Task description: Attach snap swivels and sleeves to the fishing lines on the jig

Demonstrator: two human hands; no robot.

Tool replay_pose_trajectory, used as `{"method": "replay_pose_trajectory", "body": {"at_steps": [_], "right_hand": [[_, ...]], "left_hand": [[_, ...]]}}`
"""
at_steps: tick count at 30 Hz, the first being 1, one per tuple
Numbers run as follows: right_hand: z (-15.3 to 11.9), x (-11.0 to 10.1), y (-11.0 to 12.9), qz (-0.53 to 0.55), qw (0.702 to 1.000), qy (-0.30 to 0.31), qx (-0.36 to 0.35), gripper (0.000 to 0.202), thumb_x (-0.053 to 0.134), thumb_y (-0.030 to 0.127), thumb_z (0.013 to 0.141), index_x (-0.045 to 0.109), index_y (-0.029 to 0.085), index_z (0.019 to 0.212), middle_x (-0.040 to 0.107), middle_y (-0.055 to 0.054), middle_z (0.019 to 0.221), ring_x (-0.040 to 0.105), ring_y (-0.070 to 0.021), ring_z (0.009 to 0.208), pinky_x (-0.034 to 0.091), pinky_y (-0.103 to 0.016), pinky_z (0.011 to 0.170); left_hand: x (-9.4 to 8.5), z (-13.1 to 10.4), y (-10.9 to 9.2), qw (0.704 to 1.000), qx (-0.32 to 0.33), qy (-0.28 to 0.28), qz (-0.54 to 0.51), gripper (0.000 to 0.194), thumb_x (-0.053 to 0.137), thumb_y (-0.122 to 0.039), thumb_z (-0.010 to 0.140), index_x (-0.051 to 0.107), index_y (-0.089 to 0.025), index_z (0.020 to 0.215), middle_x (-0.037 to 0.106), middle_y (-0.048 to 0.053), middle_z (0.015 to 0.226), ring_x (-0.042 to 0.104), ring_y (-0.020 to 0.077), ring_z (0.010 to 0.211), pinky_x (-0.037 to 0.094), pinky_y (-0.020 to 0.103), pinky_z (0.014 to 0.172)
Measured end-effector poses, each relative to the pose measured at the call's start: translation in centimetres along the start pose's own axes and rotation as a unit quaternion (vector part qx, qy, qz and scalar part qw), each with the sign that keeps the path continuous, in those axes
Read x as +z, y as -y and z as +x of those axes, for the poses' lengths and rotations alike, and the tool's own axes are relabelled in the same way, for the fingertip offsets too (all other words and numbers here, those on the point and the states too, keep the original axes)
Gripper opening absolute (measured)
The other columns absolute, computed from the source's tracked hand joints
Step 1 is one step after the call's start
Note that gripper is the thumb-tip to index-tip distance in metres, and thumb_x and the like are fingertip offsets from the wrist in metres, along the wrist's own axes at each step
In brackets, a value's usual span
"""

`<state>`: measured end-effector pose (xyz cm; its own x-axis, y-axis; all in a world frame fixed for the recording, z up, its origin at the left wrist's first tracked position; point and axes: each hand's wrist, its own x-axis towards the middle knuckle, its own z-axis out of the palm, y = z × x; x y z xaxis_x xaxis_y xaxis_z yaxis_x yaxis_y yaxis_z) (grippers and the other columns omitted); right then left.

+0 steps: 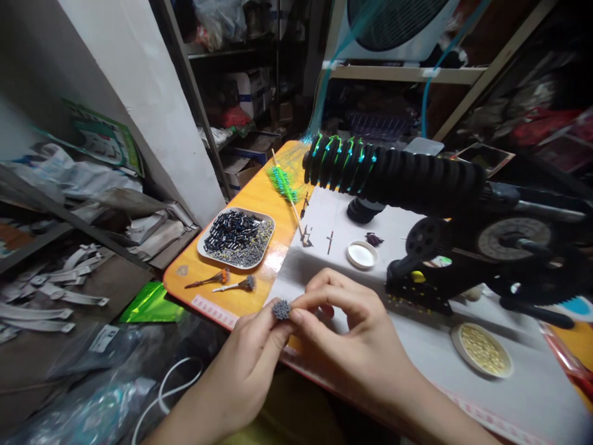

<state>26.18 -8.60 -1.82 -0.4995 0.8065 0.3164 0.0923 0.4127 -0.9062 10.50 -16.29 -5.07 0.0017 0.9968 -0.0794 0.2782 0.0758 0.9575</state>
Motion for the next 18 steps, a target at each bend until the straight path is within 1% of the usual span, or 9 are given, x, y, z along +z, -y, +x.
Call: {"method": "replay_pose_trajectory", "body": {"at_steps": [3, 5, 7, 9, 11, 13, 15, 18], "right_hand": [[-0.2, 0.06, 0.02, -0.004, 1.0, 0.001, -0.015, 0.009, 0.068, 0.014, 0.083, 0.073, 0.018, 0.078, 0.06, 0.0, 0.075, 0.057, -0.0116, 0.068, 0.044, -0.024, 0.06], [-0.32, 0.17, -0.07, -0.002, 1.0, -0.001, -0.024, 0.009, 0.067, 0.013, 0.083, 0.071, 0.018, 0.077, 0.059, 0.0, 0.077, 0.058, -0.0113, 0.07, 0.045, -0.023, 0.062], [-0.41, 0.26, -0.18, -0.003, 0.999, -0.006, -0.031, 0.009, 0.067, 0.012, 0.082, 0.071, 0.019, 0.078, 0.059, 0.001, 0.079, 0.058, -0.0109, 0.072, 0.046, -0.022, 0.064], [-0.47, 0.28, -0.28, -0.008, 0.999, -0.014, -0.033, 0.009, 0.068, 0.012, 0.082, 0.072, 0.019, 0.079, 0.06, 0.0, 0.08, 0.059, -0.0106, 0.072, 0.046, -0.021, 0.064], [-0.48, 0.27, -0.38, -0.01, 0.999, -0.016, -0.031, 0.009, 0.069, 0.014, 0.084, 0.075, 0.02, 0.081, 0.061, 0.0, 0.079, 0.059, -0.0104, 0.071, 0.046, -0.02, 0.062], [-0.44, 0.25, -0.45, 0.0, 0.999, -0.009, -0.032, 0.009, 0.07, 0.016, 0.086, 0.077, 0.021, 0.084, 0.062, 0.0, 0.077, 0.06, -0.0102, 0.068, 0.046, -0.02, 0.059], [-0.39, 0.31, -0.46, 0.008, 0.999, -0.002, -0.035, 0.011, 0.07, 0.016, 0.087, 0.079, 0.022, 0.086, 0.063, -0.001, 0.076, 0.06, -0.0104, 0.066, 0.047, -0.02, 0.057], [-0.42, 0.5, -0.39, 0.0, 1.0, -0.001, -0.031, 0.01, 0.07, 0.015, 0.087, 0.079, 0.02, 0.087, 0.064, -0.002, 0.076, 0.06, -0.0109, 0.065, 0.047, -0.02, 0.055]], "left_hand": [[-0.25, -0.28, -0.14, 0.999, -0.006, 0.016, 0.049, 0.031, 0.039, -0.039, 0.103, 0.064, -0.023, 0.109, 0.065, 0.009, 0.1, 0.058, 0.0261, 0.098, 0.043, 0.038, 0.089], [-0.16, -0.4, -0.29, 0.999, -0.017, 0.005, 0.035, 0.027, 0.041, -0.04, 0.102, 0.061, -0.023, 0.111, 0.065, 0.009, 0.101, 0.058, 0.0262, 0.099, 0.043, 0.037, 0.088], [0.11, -0.46, -0.47, 1.0, -0.022, -0.011, -0.015, 0.024, 0.042, -0.041, 0.102, 0.057, -0.024, 0.109, 0.064, 0.008, 0.1, 0.058, 0.024, 0.094, 0.044, 0.035, 0.084], [0.42, -0.5, -0.58, 0.996, -0.017, -0.023, -0.088, 0.02, 0.043, -0.041, 0.102, 0.055, -0.024, 0.101, 0.062, 0.005, 0.093, 0.056, 0.0193, 0.082, 0.044, 0.03, 0.075], [0.63, -0.56, -0.55, 0.986, -0.007, -0.033, -0.161, 0.02, 0.046, -0.041, 0.102, 0.052, -0.024, 0.093, 0.055, -0.001, 0.079, 0.048, 0.0139, 0.066, 0.04, 0.025, 0.062], [0.63, -0.63, -0.4, 0.979, -0.002, -0.039, -0.2, 0.023, 0.047, -0.041, 0.101, 0.05, -0.024, 0.088, 0.045, -0.005, 0.07, 0.038, 0.0111, 0.058, 0.033, 0.022, 0.054], [0.45, -0.68, -0.2, 0.983, 0.002, -0.037, -0.179, 0.025, 0.045, -0.041, 0.102, 0.048, -0.023, 0.085, 0.041, -0.005, 0.069, 0.035, 0.0107, 0.058, 0.032, 0.022, 0.053], [0.27, -0.62, 0.01, 0.993, 0.014, -0.039, -0.109, 0.027, 0.043, -0.04, 0.103, 0.049, -0.023, 0.084, 0.045, -0.004, 0.071, 0.039, 0.0113, 0.063, 0.035, 0.022, 0.058]]}}
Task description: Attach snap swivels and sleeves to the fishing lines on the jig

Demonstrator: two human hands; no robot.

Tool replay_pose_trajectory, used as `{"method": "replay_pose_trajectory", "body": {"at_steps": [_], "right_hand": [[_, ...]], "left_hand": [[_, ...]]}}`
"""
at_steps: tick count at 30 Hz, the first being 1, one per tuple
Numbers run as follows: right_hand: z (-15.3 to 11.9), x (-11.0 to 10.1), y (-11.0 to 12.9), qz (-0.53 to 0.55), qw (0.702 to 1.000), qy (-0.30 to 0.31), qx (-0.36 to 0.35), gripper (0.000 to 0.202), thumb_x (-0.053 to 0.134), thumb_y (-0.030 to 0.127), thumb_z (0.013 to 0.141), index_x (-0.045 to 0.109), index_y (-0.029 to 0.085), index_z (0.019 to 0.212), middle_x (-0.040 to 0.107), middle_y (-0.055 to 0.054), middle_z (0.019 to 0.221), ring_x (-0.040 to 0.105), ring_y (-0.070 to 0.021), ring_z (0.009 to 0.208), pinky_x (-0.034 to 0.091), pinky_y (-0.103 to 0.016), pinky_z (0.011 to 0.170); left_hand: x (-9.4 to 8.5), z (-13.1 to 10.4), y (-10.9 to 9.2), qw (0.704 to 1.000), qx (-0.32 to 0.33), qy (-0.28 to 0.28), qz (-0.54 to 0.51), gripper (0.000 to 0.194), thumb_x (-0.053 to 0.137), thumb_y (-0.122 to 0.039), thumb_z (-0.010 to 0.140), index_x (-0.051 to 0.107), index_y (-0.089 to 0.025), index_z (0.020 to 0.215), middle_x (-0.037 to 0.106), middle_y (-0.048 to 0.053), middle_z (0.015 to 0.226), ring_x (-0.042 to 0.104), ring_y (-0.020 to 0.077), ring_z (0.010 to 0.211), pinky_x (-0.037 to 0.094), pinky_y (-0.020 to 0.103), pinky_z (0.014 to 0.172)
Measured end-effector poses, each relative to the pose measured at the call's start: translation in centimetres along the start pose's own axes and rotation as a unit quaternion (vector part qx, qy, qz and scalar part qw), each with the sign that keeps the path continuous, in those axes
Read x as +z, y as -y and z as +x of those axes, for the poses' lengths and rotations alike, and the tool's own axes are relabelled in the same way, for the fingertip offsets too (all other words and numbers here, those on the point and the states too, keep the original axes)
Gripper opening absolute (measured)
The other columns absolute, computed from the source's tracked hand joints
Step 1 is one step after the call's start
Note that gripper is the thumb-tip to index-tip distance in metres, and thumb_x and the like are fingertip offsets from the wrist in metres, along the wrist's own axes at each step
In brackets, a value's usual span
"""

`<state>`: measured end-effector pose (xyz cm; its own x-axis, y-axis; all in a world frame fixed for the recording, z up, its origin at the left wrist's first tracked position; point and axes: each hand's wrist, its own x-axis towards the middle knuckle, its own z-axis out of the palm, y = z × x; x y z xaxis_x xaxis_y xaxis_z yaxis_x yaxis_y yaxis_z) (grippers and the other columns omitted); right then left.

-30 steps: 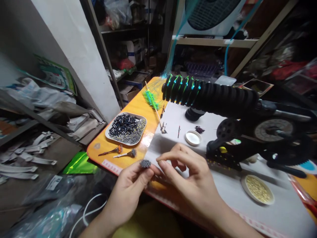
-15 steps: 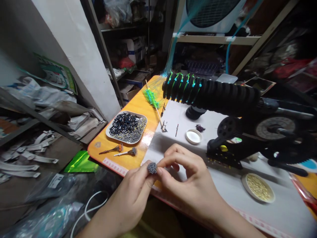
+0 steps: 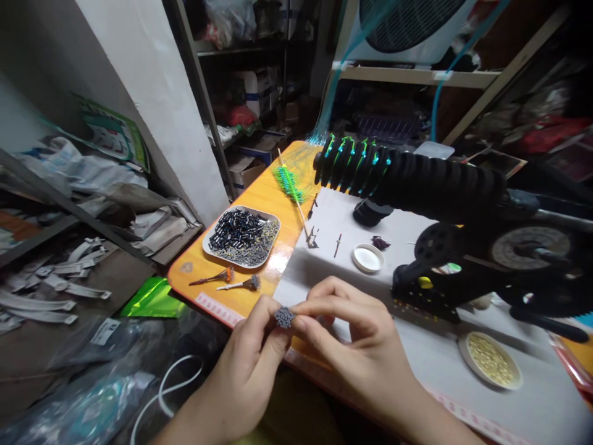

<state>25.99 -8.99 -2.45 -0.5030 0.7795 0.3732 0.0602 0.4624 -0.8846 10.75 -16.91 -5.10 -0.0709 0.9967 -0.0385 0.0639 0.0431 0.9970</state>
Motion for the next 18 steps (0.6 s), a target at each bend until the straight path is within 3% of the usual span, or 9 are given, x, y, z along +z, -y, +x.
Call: {"method": "replay_pose_trajectory", "body": {"at_steps": [2, 8, 13, 18], "right_hand": [[-0.1, 0.1, 0.0, -0.005, 1.0, -0.005, -0.001, 0.009, 0.07, 0.015, 0.086, 0.078, 0.019, 0.086, 0.064, -0.002, 0.077, 0.06, -0.0112, 0.065, 0.047, -0.021, 0.055], [-0.3, 0.0, -0.5, -0.035, 0.998, -0.017, -0.056, 0.011, 0.069, 0.012, 0.087, 0.077, 0.019, 0.091, 0.063, -0.003, 0.079, 0.062, -0.0121, 0.069, 0.05, -0.022, 0.058], [-0.1, -0.5, -0.8, -0.114, 0.988, 0.005, -0.108, 0.015, 0.065, 0.01, 0.09, 0.075, 0.018, 0.098, 0.061, -0.004, 0.082, 0.06, -0.0131, 0.072, 0.048, -0.024, 0.059], [-0.1, -0.4, -0.6, -0.184, 0.972, 0.06, -0.136, 0.018, 0.073, 0.01, 0.082, 0.072, 0.015, 0.099, 0.063, -0.007, 0.084, 0.055, -0.0168, 0.072, 0.046, -0.029, 0.059]], "left_hand": [[0.2, 0.1, 0.1, 1.0, -0.001, -0.009, -0.011, 0.026, 0.045, -0.041, 0.103, 0.049, -0.023, 0.085, 0.046, -0.004, 0.071, 0.04, 0.0111, 0.063, 0.035, 0.022, 0.059], [1.3, -0.1, 0.1, 0.975, -0.042, -0.045, -0.214, 0.025, 0.05, -0.044, 0.1, 0.049, -0.022, 0.089, 0.044, -0.006, 0.067, 0.036, 0.0071, 0.055, 0.031, 0.019, 0.051], [0.6, -0.3, -0.1, 0.974, 0.008, -0.09, -0.209, 0.013, 0.051, -0.035, 0.101, 0.057, -0.024, 0.098, 0.047, -0.006, 0.077, 0.028, 0.0019, 0.048, 0.023, 0.018, 0.046], [0.1, -0.3, 0.1, 0.965, 0.012, -0.086, -0.249, 0.019, 0.052, -0.032, 0.101, 0.053, -0.021, 0.085, 0.056, -0.004, 0.078, 0.027, 0.0012, 0.047, 0.02, 0.018, 0.045]]}}
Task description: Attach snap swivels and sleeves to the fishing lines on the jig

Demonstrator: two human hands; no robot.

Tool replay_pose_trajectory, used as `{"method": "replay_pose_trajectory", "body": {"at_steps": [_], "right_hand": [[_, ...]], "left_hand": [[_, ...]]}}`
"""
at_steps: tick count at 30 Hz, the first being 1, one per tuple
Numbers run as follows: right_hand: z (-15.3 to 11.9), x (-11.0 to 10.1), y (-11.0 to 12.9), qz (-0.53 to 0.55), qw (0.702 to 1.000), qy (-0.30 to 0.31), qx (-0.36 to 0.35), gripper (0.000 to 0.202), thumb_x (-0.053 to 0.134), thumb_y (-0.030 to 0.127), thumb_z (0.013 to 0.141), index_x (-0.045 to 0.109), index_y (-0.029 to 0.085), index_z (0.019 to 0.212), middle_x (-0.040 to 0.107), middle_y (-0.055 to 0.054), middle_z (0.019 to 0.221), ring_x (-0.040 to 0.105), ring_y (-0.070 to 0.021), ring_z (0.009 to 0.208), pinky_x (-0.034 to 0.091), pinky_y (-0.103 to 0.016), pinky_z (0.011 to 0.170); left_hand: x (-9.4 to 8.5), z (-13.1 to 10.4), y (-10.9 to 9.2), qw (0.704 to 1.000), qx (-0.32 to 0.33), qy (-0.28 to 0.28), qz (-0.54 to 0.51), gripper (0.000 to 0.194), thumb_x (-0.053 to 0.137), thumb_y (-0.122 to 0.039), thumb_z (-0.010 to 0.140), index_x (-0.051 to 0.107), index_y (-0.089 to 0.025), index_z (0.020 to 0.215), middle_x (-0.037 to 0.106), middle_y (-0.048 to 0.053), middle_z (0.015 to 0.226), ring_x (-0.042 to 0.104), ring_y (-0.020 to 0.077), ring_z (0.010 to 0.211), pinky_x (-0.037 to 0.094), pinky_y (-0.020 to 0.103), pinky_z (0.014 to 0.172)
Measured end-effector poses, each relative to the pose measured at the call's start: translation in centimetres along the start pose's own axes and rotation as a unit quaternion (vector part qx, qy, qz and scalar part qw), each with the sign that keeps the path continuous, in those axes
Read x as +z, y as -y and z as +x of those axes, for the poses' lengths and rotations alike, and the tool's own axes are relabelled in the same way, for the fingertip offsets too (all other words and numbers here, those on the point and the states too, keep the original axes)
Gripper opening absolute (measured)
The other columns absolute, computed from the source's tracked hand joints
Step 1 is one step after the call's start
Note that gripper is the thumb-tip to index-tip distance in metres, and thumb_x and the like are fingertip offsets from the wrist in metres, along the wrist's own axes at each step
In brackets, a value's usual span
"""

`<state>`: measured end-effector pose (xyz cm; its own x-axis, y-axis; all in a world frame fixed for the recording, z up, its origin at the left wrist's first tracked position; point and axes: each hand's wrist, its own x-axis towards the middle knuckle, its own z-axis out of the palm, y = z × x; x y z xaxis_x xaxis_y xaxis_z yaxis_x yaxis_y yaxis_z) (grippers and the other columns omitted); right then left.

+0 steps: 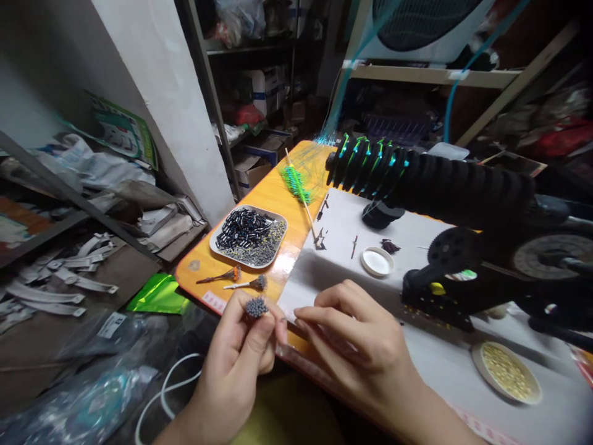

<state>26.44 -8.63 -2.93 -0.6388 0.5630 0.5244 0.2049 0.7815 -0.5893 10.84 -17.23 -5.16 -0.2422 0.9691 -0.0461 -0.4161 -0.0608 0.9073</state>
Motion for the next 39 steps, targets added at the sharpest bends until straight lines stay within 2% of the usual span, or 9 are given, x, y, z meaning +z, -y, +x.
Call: {"method": "replay_pose_trajectory", "body": {"at_steps": [12, 21, 23, 25, 27, 29, 33, 36, 39], "right_hand": [[-0.2, 0.0, 0.2, 0.004, 1.0, -0.015, -0.015, 0.016, 0.07, 0.008, 0.086, 0.072, 0.016, 0.1, 0.063, -0.006, 0.083, 0.055, -0.0159, 0.071, 0.046, -0.028, 0.058], [-0.1, 0.1, 0.3, 0.133, 0.989, -0.055, 0.041, 0.015, 0.07, 0.014, 0.089, 0.078, 0.019, 0.1, 0.064, -0.004, 0.08, 0.062, -0.0112, 0.069, 0.049, -0.02, 0.056], [0.0, 0.2, 0.5, 0.135, 0.988, -0.058, 0.048, 0.015, 0.068, 0.011, 0.088, 0.077, 0.018, 0.097, 0.063, -0.003, 0.08, 0.062, -0.0108, 0.069, 0.049, -0.02, 0.057], [0.0, 0.3, 0.6, 0.129, 0.989, -0.057, 0.051, 0.015, 0.067, 0.008, 0.086, 0.075, 0.017, 0.095, 0.061, -0.003, 0.081, 0.061, -0.0111, 0.07, 0.049, -0.02, 0.059], [0.0, 0.5, 0.8, 0.123, 0.99, -0.045, 0.051, 0.012, 0.066, 0.007, 0.085, 0.071, 0.016, 0.091, 0.059, -0.003, 0.083, 0.06, -0.0115, 0.072, 0.048, -0.021, 0.06], [0.0, 0.6, 1.0, 0.127, 0.99, -0.025, 0.048, 0.008, 0.065, 0.008, 0.085, 0.067, 0.016, 0.088, 0.057, -0.003, 0.083, 0.058, -0.0113, 0.073, 0.048, -0.021, 0.062], [-0.1, 0.3, 0.9, 0.119, 0.992, -0.026, 0.02, 0.009, 0.06, 0.008, 0.086, 0.061, 0.017, 0.089, 0.053, -0.001, 0.085, 0.054, -0.0101, 0.074, 0.047, -0.02, 0.064], [0.0, 0.0, 0.5, 0.087, 0.994, -0.064, 0.009, 0.014, 0.059, 0.005, 0.085, 0.059, 0.017, 0.091, 0.051, -0.001, 0.087, 0.052, -0.0099, 0.076, 0.046, -0.02, 0.065], [0.1, -0.2, 0.5, 0.11, 0.99, -0.078, 0.029, 0.015, 0.059, 0.005, 0.088, 0.06, 0.019, 0.094, 0.051, -0.001, 0.089, 0.051, -0.0102, 0.077, 0.046, -0.021, 0.066]], "left_hand": [[-0.2, 0.1, 0.5, 1.0, -0.015, 0.007, -0.015, 0.021, 0.055, -0.035, 0.099, 0.051, -0.021, 0.085, 0.051, -0.006, 0.072, 0.025, 0.0013, 0.046, 0.02, 0.016, 0.044], [0.3, -0.2, 0.4, 0.997, -0.062, 0.03, -0.045, 0.017, 0.059, -0.034, 0.098, 0.055, -0.021, 0.087, 0.052, -0.006, 0.07, 0.03, 0.0022, 0.048, 0.026, 0.014, 0.047], [0.3, -0.2, 0.2, 0.999, -0.028, 0.022, -0.004, 0.017, 0.057, -0.033, 0.099, 0.056, -0.021, 0.086, 0.053, -0.004, 0.075, 0.039, 0.0043, 0.054, 0.035, 0.015, 0.052], [0.4, -0.2, 0.2, 0.997, 0.03, 0.002, 0.074, 0.015, 0.053, -0.031, 0.1, 0.06, -0.023, 0.09, 0.055, -0.002, 0.084, 0.051, 0.0084, 0.071, 0.045, 0.019, 0.066], [0.6, -0.1, 0.2, 0.986, 0.105, -0.028, 0.126, 0.014, 0.052, -0.031, 0.101, 0.061, -0.025, 0.092, 0.058, 0.0, 0.095, 0.055, 0.0129, 0.094, 0.046, 0.022, 0.084], [0.9, -0.1, 0.2, 0.979, 0.167, -0.042, 0.111, 0.012, 0.055, -0.031, 0.099, 0.061, -0.027, 0.09, 0.061, -0.001, 0.092, 0.054, 0.0151, 0.103, 0.045, 0.024, 0.09], [1.4, -0.1, -1.0, 0.975, 0.221, -0.011, -0.024, 0.017, 0.06, -0.03, 0.096, 0.058, -0.024, 0.08, 0.058, -0.005, 0.061, 0.056, 0.0128, 0.077, 0.051, 0.024, 0.086], [1.1, 0.1, -2.5, 0.967, 0.221, -0.032, -0.119, 0.022, 0.062, -0.028, 0.096, 0.057, -0.021, 0.076, 0.049, -0.009, 0.057, 0.047, 0.0073, 0.056, 0.053, 0.022, 0.089], [0.4, 0.6, -2.7, 0.97, 0.207, 0.003, -0.128, 0.016, 0.059, -0.03, 0.097, 0.061, -0.021, 0.084, 0.043, -0.008, 0.063, 0.038, 0.0056, 0.05, 0.051, 0.016, 0.06]]}}
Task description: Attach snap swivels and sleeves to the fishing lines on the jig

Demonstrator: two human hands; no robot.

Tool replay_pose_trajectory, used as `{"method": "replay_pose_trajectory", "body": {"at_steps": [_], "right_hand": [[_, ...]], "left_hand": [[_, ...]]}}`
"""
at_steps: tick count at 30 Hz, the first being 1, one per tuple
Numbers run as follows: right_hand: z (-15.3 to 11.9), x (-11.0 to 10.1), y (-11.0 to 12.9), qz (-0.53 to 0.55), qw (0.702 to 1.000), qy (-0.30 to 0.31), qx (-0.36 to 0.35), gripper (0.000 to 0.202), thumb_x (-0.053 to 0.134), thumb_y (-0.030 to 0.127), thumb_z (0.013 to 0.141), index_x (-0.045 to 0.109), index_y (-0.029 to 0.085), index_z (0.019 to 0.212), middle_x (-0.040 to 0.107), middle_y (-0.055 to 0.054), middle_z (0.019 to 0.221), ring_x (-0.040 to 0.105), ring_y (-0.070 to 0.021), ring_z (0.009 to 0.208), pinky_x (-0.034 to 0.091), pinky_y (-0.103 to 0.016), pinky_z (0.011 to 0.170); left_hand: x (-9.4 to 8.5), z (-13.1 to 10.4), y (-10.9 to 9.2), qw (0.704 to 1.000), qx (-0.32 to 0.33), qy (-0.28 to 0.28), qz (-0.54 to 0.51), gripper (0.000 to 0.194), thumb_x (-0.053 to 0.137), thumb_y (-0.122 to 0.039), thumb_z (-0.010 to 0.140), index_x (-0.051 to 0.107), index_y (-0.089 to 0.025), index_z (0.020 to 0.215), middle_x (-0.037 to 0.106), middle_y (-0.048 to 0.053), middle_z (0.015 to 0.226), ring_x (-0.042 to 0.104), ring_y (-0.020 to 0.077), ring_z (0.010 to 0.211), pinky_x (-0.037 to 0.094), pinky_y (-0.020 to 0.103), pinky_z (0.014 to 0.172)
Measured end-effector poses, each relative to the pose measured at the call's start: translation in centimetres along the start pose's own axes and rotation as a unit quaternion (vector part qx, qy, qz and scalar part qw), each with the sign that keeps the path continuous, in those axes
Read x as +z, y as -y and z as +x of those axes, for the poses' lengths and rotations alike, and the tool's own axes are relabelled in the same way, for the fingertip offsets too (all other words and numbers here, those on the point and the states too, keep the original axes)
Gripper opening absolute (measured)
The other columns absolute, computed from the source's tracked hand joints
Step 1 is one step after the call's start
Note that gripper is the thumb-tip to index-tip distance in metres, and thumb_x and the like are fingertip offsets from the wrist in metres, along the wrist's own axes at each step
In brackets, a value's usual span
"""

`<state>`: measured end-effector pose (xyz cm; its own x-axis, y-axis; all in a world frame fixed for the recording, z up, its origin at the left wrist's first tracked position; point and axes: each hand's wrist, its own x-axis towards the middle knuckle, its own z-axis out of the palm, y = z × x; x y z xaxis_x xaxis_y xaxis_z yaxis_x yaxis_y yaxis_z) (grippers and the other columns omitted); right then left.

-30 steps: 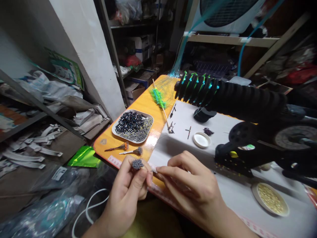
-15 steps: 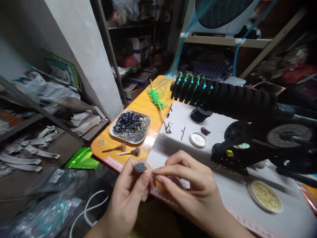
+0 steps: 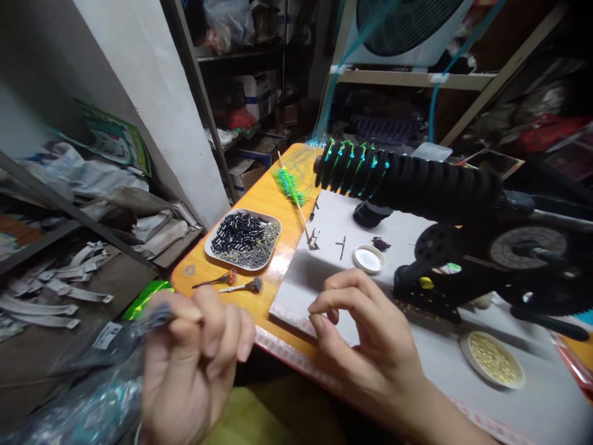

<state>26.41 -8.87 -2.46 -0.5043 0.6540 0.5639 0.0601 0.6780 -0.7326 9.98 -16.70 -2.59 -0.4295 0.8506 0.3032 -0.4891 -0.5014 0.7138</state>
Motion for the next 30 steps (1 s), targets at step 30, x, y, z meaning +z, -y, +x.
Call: {"method": "replay_pose_trajectory", "body": {"at_steps": [30], "right_hand": [[4.9, -3.8, -3.1, -0.32, 0.929, -0.171, -0.076, 0.018, 0.06, 0.017, 0.096, 0.069, 0.013, 0.111, 0.071, -0.002, 0.068, 0.061, -0.0118, 0.052, 0.048, -0.024, 0.053]], "left_hand": [[-5.0, -1.6, 0.7, 0.983, -0.1, 0.034, 0.15, 0.007, 0.074, -0.03, 0.086, 0.074, -0.027, 0.081, 0.064, -0.003, 0.064, 0.062, 0.0093, 0.061, 0.052, 0.016, 0.06]]}}
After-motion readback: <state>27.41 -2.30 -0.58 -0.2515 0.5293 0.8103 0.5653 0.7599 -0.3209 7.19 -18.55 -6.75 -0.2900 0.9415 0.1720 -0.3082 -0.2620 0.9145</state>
